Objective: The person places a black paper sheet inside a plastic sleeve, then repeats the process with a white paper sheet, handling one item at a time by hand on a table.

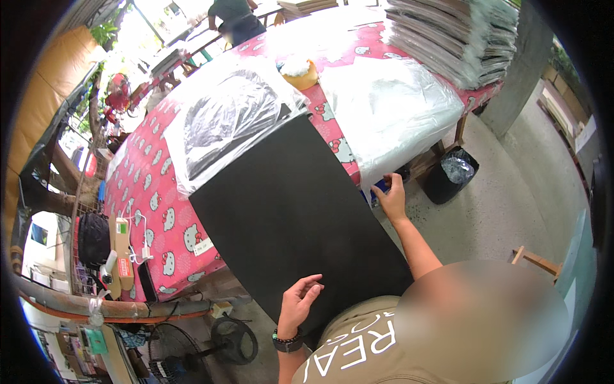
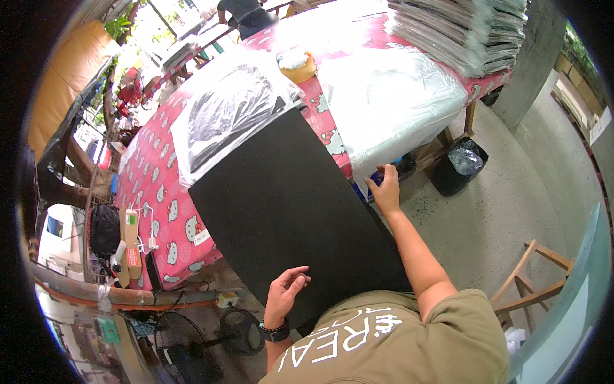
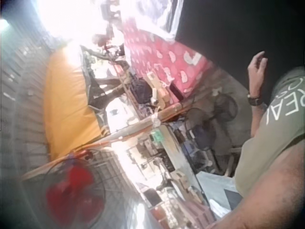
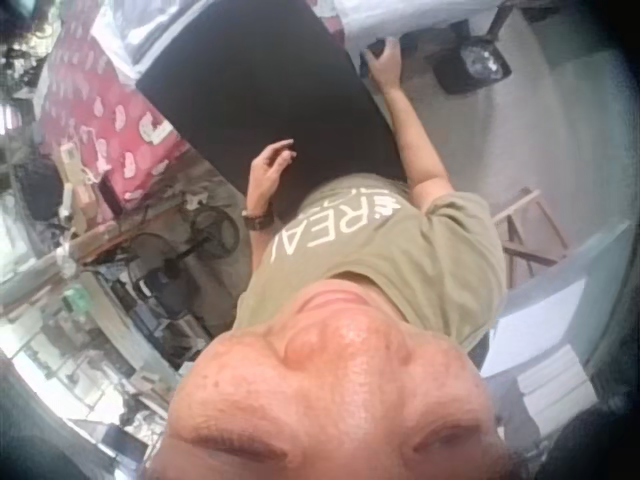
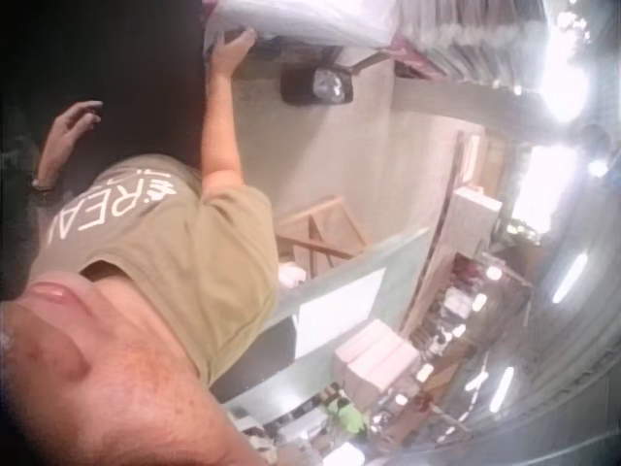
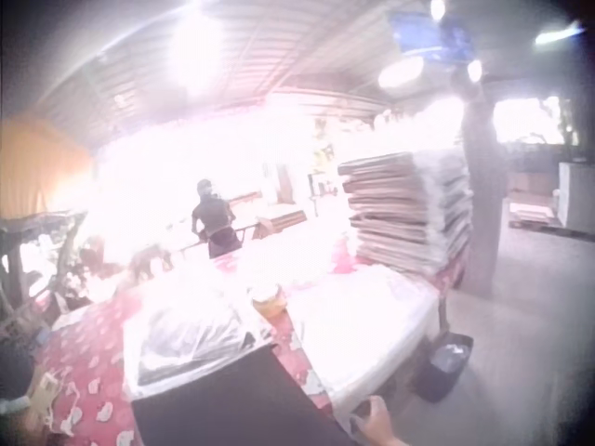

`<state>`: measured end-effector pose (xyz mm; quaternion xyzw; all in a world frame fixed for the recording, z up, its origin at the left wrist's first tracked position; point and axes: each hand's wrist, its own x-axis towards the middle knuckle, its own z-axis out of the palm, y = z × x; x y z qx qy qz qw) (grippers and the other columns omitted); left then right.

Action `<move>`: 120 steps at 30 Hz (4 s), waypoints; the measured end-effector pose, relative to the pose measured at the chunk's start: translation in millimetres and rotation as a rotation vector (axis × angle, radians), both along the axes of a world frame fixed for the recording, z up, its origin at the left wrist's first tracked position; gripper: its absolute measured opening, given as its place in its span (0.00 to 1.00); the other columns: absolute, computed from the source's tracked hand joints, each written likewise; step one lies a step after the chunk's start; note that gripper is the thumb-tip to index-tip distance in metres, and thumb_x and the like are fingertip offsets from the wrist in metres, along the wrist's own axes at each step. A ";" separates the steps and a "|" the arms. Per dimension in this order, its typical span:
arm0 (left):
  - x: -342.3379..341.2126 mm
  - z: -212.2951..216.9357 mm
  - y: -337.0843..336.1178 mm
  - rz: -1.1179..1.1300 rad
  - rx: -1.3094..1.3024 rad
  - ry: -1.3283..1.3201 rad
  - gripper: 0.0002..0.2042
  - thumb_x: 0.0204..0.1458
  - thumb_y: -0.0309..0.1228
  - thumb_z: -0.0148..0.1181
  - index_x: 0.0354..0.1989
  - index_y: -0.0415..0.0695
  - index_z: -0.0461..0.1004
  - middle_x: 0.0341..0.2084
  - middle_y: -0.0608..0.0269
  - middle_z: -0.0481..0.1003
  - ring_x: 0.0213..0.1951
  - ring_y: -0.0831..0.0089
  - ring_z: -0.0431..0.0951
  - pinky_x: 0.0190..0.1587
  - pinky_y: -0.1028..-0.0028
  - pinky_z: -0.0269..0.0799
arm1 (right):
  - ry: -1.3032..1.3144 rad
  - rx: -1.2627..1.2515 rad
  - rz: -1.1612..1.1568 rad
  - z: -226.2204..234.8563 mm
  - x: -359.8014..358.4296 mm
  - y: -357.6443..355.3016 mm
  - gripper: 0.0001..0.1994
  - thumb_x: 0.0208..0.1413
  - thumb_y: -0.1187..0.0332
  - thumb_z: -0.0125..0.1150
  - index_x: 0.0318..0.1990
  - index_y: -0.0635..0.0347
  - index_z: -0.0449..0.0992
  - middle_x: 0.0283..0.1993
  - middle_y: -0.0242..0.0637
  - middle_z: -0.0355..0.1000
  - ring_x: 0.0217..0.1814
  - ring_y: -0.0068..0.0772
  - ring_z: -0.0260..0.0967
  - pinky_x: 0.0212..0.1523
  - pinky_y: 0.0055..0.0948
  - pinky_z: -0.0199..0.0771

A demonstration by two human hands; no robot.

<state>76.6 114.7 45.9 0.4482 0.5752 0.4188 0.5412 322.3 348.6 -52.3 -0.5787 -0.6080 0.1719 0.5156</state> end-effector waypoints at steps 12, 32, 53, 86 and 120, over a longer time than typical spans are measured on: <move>12.9 -0.2 17.3 0.405 0.099 0.113 0.09 0.47 0.24 0.54 0.37 0.37 0.71 0.30 0.63 0.73 0.32 0.77 0.73 0.35 0.80 0.68 | -0.677 -0.490 -0.290 83.7 44.7 230.1 0.23 0.50 0.50 0.47 0.55 0.39 0.60 0.62 0.32 0.50 0.63 0.39 0.45 0.59 0.46 0.45; 0.5 -22.4 55.1 0.305 0.136 0.451 0.13 0.38 0.32 0.60 0.35 0.44 0.73 0.38 0.60 0.69 0.42 0.69 0.67 0.38 0.74 0.64 | -0.052 -0.225 0.337 132.4 24.4 218.9 0.13 0.41 0.67 0.60 0.37 0.59 0.72 0.42 0.40 0.69 0.49 0.38 0.61 0.46 0.30 0.61; -2.9 63.6 58.9 0.496 0.710 0.378 0.29 0.36 0.31 0.64 0.49 0.42 0.61 0.47 0.57 0.62 0.47 0.69 0.63 0.45 0.72 0.61 | -0.173 0.266 0.457 222.6 16.3 53.8 0.13 0.50 0.68 0.48 0.40 0.66 0.68 0.31 0.41 0.69 0.31 0.30 0.66 0.33 0.28 0.66; 17.8 73.3 48.9 0.389 0.397 -0.177 0.16 0.46 0.31 0.58 0.41 0.35 0.68 0.35 0.61 0.72 0.39 0.75 0.70 0.44 0.77 0.64 | 0.253 -0.080 0.875 186.6 -98.8 -117.8 0.07 0.47 0.70 0.58 0.24 0.64 0.69 0.14 0.32 0.62 0.16 0.16 0.56 0.17 0.19 0.58; -234.4 -110.2 -220.8 1.304 -0.440 1.224 0.09 0.42 0.26 0.50 0.33 0.37 0.68 0.30 0.44 0.72 0.34 0.47 0.72 0.37 0.57 0.67 | 1.356 0.000 0.397 155.8 144.6 27.6 0.05 0.56 0.66 0.47 0.31 0.54 0.67 0.23 0.22 0.59 0.20 0.10 0.55 0.20 0.11 0.59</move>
